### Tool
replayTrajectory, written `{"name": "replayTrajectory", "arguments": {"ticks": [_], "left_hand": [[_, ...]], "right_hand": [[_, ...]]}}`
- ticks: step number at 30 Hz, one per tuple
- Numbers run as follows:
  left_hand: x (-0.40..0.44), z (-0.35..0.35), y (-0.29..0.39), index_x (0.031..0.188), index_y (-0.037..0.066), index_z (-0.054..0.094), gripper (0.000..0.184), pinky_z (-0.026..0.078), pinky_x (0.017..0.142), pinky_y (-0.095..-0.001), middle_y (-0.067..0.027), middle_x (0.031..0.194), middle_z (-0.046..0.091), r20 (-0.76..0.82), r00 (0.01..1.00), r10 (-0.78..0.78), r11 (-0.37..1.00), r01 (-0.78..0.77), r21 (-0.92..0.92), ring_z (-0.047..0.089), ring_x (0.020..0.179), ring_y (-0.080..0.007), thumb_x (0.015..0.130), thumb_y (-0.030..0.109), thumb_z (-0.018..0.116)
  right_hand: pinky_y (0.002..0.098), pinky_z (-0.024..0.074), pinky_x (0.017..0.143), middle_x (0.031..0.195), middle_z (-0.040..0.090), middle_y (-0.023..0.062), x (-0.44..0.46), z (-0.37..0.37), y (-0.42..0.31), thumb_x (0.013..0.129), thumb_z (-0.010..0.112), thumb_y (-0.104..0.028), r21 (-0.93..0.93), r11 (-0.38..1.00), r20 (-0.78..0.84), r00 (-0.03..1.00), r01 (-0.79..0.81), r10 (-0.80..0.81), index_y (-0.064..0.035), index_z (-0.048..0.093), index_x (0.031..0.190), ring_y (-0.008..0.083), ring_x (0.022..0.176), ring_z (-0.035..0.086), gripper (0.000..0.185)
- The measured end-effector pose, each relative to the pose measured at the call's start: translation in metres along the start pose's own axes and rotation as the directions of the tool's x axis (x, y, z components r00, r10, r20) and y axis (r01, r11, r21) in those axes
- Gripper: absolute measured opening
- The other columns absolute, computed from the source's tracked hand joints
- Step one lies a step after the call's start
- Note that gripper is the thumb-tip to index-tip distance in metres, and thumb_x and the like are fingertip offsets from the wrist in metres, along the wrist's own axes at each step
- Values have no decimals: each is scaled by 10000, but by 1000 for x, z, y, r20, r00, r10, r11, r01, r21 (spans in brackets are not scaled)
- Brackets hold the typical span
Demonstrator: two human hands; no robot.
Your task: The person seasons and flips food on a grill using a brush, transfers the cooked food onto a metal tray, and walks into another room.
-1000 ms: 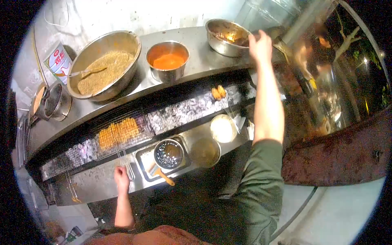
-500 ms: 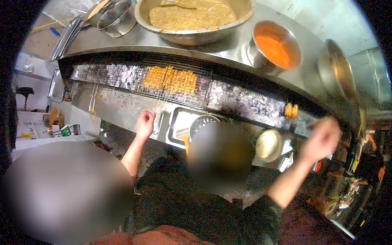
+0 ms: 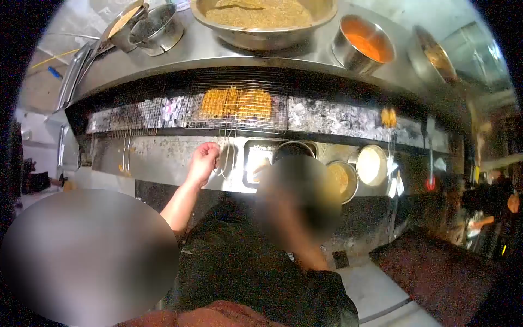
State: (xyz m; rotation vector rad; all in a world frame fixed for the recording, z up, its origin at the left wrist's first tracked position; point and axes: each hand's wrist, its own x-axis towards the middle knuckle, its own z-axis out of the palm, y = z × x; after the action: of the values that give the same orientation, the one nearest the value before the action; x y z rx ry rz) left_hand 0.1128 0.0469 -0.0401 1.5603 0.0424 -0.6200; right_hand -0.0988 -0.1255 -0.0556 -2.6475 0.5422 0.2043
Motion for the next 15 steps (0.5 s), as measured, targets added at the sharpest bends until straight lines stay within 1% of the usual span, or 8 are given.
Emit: {"name": "replayTrajectory", "arguments": {"ticks": [4, 5, 7, 8, 9, 10, 11, 15], "left_hand": [[10, -11, -7, 890, 27, 544, 55, 379, 470, -216, 10, 633, 521, 179, 984, -17, 1000, 22, -22, 471, 521, -65, 880, 80, 532], [10, -10, -4, 904, 16, 541, 76, 399, 496, -228, -16, 656, 547, 161, 987, -7, 999, 0, 44, 495, 549, -82, 879, 88, 543], [16, -19, -1, 936, 15, 535, 105, 401, 513, -234, -28, 686, 552, 280, 958, -60, 998, 56, 20, 498, 572, -94, 891, 110, 535], [13, -16, 6, 935, 23, 526, 89, 386, 507, -227, -19, 686, 532, 303, 951, -58, 998, 57, 11, 480, 572, -89, 904, 106, 516], [14, -16, 5, 942, 33, 524, 112, 373, 499, -220, -10, 682, 528, 327, 945, -18, 1000, 17, 8, 466, 562, -81, 903, 138, 526], [14, -17, 8, 944, 39, 524, 115, 371, 499, -218, -6, 682, 528, 350, 936, -25, 999, 35, -23, 463, 560, -78, 904, 146, 529], [14, -17, 12, 946, 44, 524, 119, 370, 498, -216, -2, 681, 527, 368, 929, -30, 997, 53, -53, 460, 558, -74, 904, 155, 533], [17, -17, 16, 936, 52, 525, 139, 374, 500, -213, 13, 676, 525, 388, 921, -21, 996, 53, -73, 460, 551, -65, 912, 188, 538]], "right_hand": [[426, 460, 688, 928, 583, 167, 9, -8, -53, 846, 582, -159, -134, 987, -172, 983, -89, 65, -8, 564, 1002, 299, 852, 566, 219], [386, 457, 684, 888, 566, 131, 1, 5, -56, 877, 517, -152, 53, 999, -339, 941, 7, 11, -46, 577, 974, 239, 824, 541, 155], [350, 393, 864, 1087, 495, 107, -23, -15, -80, 944, 421, -196, 414, 902, -338, 941, 126, 24, -68, 481, 1153, 197, 1017, 464, 252], [354, 331, 1049, 1326, 440, 120, -42, -46, -94, 979, 388, -248, 620, 782, -147, 989, 72, 26, -53, 372, 1361, 216, 1240, 413, 429], [362, 397, 808, 1071, 521, 101, -38, -29, -83, 884, 492, -213, 205, 979, -182, 982, -16, 55, -65, 492, 1129, 232, 955, 493, 286], [371, 464, 568, 816, 602, 82, -35, -12, -72, 790, 596, -178, -246, 960, -216, 973, -137, 83, -78, 612, 896, 247, 670, 573, 147], [382, 472, 604, 847, 609, 94, -38, -16, -68, 790, 595, -177, -291, 956, -312, 948, -41, -55, -78, 615, 931, 254, 711, 583, 174], [428, 447, 873, 1092, 583, 168, -22, -34, -58, 815, 567, -166, -108, 977, -386, 913, -185, 130, -44, 534, 1195, 302, 1010, 566, 401]]}}
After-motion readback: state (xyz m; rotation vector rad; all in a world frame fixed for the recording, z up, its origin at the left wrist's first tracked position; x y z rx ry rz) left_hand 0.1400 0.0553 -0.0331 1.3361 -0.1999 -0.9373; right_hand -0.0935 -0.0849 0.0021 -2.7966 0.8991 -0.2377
